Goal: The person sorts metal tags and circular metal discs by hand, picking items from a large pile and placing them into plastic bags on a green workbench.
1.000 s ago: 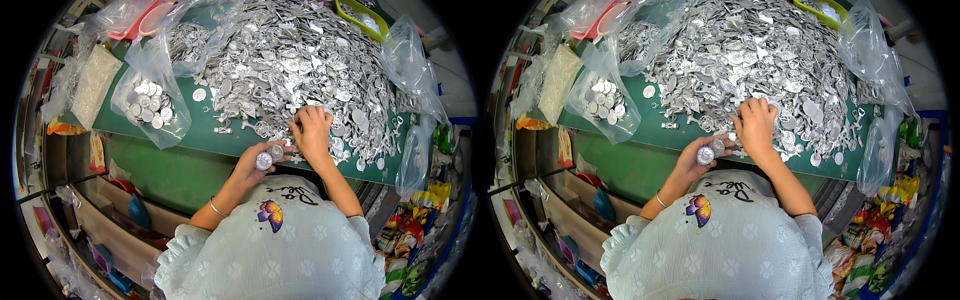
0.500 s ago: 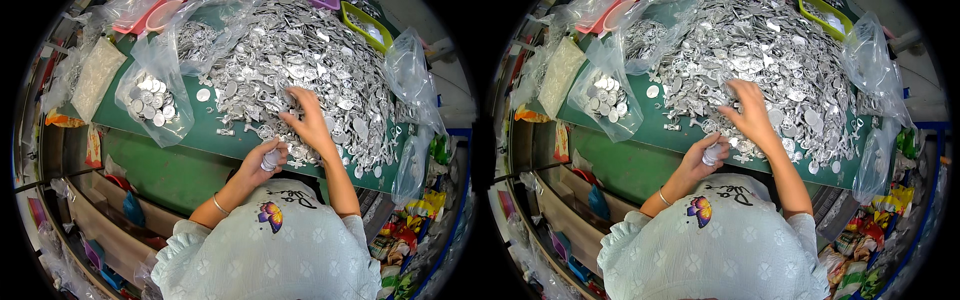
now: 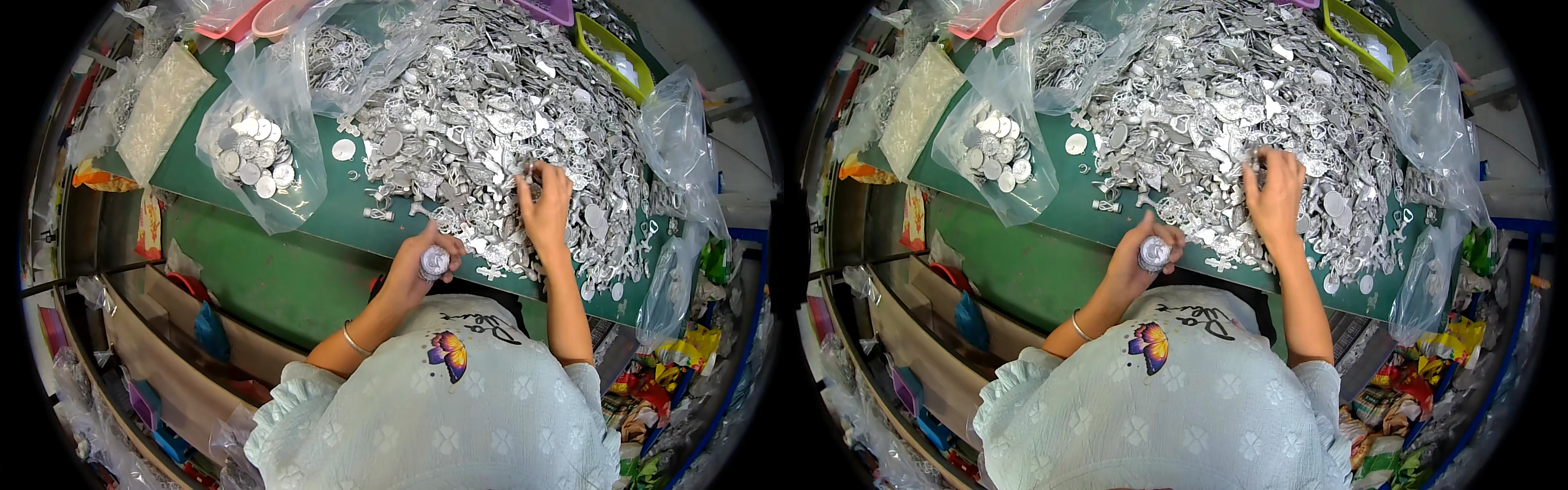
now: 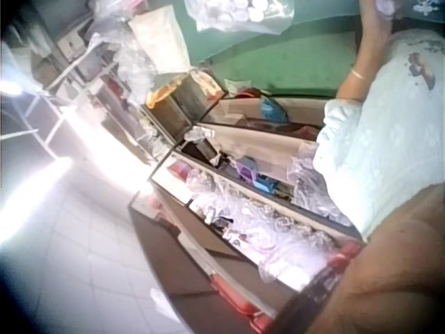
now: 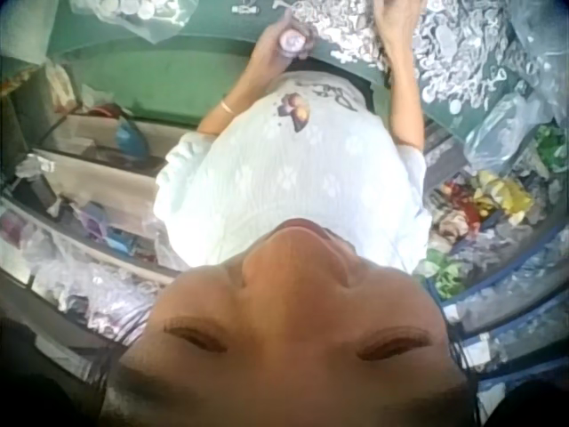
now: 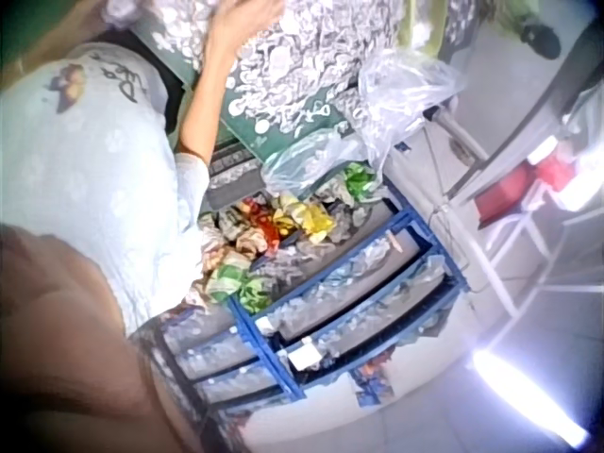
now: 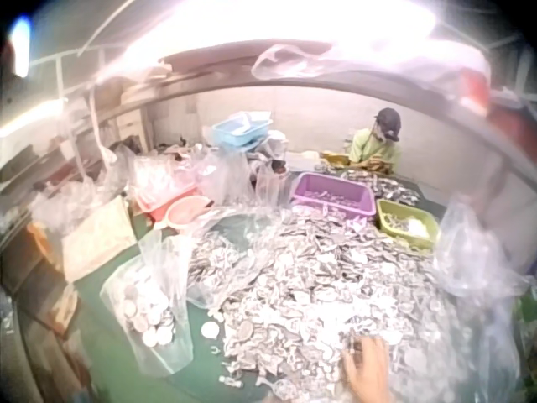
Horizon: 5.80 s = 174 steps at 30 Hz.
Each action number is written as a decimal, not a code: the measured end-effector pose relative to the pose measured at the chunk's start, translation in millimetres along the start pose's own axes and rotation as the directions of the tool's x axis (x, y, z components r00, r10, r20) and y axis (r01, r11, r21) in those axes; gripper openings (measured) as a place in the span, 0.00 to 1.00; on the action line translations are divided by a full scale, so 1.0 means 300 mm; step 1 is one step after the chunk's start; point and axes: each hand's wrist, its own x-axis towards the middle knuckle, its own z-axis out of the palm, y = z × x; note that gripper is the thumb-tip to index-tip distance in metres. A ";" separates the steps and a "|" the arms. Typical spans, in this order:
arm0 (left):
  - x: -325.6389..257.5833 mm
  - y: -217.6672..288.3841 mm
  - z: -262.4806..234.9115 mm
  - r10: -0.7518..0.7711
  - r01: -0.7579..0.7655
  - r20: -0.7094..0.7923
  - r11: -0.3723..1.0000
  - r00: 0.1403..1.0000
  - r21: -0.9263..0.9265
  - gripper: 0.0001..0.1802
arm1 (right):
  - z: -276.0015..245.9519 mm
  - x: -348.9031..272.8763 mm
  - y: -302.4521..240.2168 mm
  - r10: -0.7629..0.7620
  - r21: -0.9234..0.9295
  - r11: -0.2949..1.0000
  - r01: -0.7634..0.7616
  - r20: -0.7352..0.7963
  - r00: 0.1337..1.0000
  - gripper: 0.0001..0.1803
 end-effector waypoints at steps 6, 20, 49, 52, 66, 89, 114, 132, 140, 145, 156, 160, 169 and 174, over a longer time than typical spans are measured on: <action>0.000 0.023 0.060 -0.016 0.021 -0.154 0.999 0.988 0.033 0.13 | -0.001 0.079 -0.052 0.031 -0.158 0.987 -0.040 -0.061 0.998 0.25; 0.015 0.007 0.007 0.059 -0.061 -0.064 0.998 0.996 -0.032 0.13 | -0.012 0.077 -0.080 -0.316 -0.066 0.940 0.334 0.195 0.929 0.07; 0.033 0.021 0.035 0.177 -0.173 -0.139 0.984 0.974 0.042 0.14 | 0.035 0.178 -0.107 -0.183 -0.232 0.930 0.287 0.386 0.904 0.13; 0.037 0.030 0.018 0.117 -0.132 -0.190 0.989 0.975 -0.071 0.13 | -0.020 0.204 -0.063 -0.156 -0.209 0.945 0.251 0.386 0.909 0.13; 0.036 0.012 0.045 0.152 -0.171 -0.255 0.984 0.955 -0.054 0.10 | 0.162 0.297 -0.101 -0.218 0.015 0.973 0.229 0.378 0.900 0.10; 0.066 0.039 0.042 0.239 -0.247 -0.190 0.969 0.952 -0.023 0.15 | 0.155 0.321 -0.096 -0.576 0.164 0.813 0.559 0.083 0.813 0.04; 0.096 0.097 0.045 0.294 -0.275 0.049 0.932 0.955 -0.235 0.27 | 0.050 0.190 -0.141 -0.553 0.139 0.820 0.555 -0.058 0.831 0.07; 0.055 0.103 0.064 0.223 -0.164 0.099 0.895 0.970 -0.415 0.35 | 0.007 0.055 -0.177 -0.549 0.470 0.774 0.424 0.163 0.820 0.19; 0.052 0.101 0.033 0.243 -0.155 0.210 0.918 0.947 -0.364 0.34 | -0.027 0.059 -0.189 -0.566 0.395 0.812 0.431 0.349 0.747 0.25; 0.063 0.083 0.032 0.197 -0.141 0.141 0.933 0.970 -0.332 0.27 | -0.027 0.018 -0.215 -0.496 0.520 0.807 0.280 0.339 0.800 0.29; 0.055 0.059 0.020 -0.027 -0.020 -0.109 0.912 0.994 -0.410 0.09 | 0.085 0.221 -0.137 -0.222 0.417 0.895 0.155 0.116 0.968 0.13; 0.066 0.052 0.048 -0.040 -0.037 -0.194 0.926 0.980 -0.376 0.10 | 0.210 0.315 -0.119 -0.342 0.152 0.938 0.311 0.260 0.903 0.10; 0.058 0.061 0.004 0.100 -0.085 0.042 0.961 0.994 -0.264 0.26 | 0.154 0.268 -0.083 -0.085 0.485 0.874 0.043 0.066 0.994 0.04; 0.066 0.080 0.047 0.199 -0.193 0.003 0.953 0.980 -0.235 0.27 | 0.030 0.162 -0.192 -0.069 0.554 0.775 -0.306 0.554 0.829 0.06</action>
